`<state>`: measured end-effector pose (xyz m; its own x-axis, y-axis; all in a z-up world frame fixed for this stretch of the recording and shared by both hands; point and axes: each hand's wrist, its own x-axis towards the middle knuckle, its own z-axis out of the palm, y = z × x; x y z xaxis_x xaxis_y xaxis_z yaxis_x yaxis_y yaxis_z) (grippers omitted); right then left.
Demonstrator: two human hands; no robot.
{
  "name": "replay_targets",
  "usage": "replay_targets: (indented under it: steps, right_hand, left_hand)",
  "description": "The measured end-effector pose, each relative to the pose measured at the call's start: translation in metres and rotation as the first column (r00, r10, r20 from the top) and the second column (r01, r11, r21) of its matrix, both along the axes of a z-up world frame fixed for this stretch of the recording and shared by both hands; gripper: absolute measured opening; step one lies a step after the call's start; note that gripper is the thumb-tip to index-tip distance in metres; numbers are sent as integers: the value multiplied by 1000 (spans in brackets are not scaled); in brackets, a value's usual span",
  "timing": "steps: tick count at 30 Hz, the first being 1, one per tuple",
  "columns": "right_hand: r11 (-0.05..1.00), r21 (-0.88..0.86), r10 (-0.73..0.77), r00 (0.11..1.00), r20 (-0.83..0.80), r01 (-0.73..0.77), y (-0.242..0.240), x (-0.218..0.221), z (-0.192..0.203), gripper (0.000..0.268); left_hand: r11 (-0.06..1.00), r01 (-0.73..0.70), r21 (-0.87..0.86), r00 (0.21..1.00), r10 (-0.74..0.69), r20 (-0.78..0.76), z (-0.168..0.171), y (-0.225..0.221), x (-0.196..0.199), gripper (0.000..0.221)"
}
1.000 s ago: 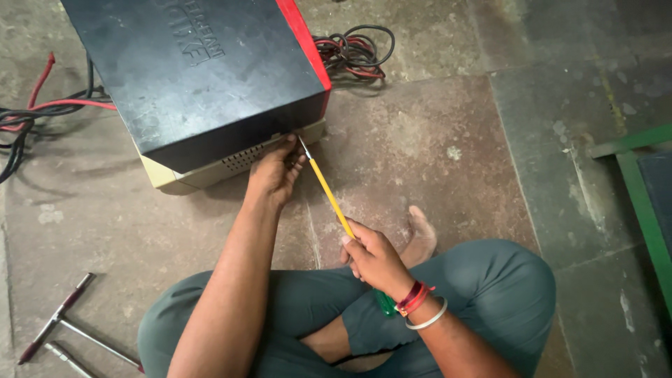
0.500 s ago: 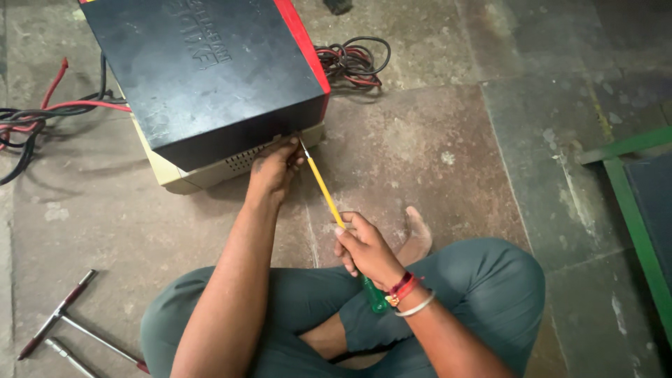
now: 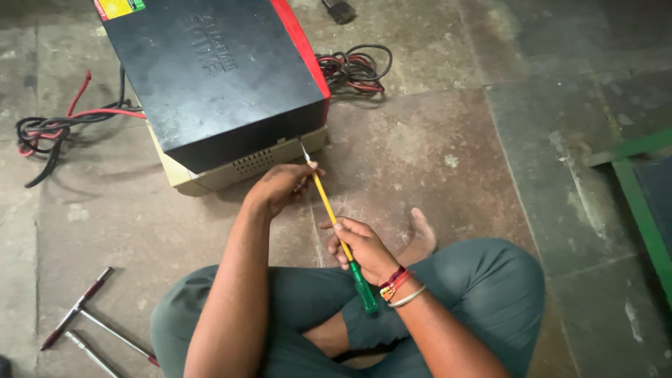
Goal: The person places a metal cover onto a power inverter, aligns it by hand, and then uses a screwdriver to secure several screws into the side of the unit.
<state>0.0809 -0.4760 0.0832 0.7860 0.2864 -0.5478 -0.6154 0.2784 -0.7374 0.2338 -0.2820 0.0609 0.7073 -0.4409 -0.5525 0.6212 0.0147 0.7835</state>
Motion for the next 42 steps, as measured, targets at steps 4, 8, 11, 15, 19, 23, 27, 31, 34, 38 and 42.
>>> replay_targets:
  steps: [4,8,11,15,19,23,27,31,34,38,42]
  right_hand:
    - [996,85,0,1000,-24,2,-4,1,5,33]
    - [999,24,-45,999,11,45,-7,0,-7,25]
    - [993,-73,-95,995,18,97,-7,1,-15,23]
    - [992,-65,-105,994,7,106,-6,3,-13,29]
    - [993,-36,-115,993,-2,114,-2,1,-8,22]
    - [985,-136,-98,993,70,107,2,0,-10,22]
    - [982,-155,-101,994,37,106,-3,0,-7,30]
    - [987,-109,-118,993,11,118,6,1,1,21]
    - [970,-198,-134,990,50,142,12,-5,-2,19]
    - [970,-188,-143,987,70,154,3,-3,-10,25]
    - [970,-198,-135,990,32,139,3,-2,-7,24]
  left_hand:
    - [998,-60,-28,998,60,1,4,-3,-6,25]
    - [968,-196,159,970,168,176,10,-14,-19,32]
    - [946,-200,254,971,156,183,15,-18,-22,40]
    - [996,11,-83,988,-24,-155,15,-11,-14,36]
    - [997,-64,47,998,63,20,15,-12,-23,36]
    - [938,-155,310,961,71,266,18,-16,-34,47]
    - [999,48,-22,992,-50,-116,13,-15,-23,33]
    - [996,-22,85,999,19,38,14,-14,-29,34]
    - [905,-165,393,947,34,319,18,-19,-45,45]
    - [986,-32,166,994,14,109,14,-16,-40,36]
    - [1000,13,-8,1000,-13,12,8,-12,-39,31]
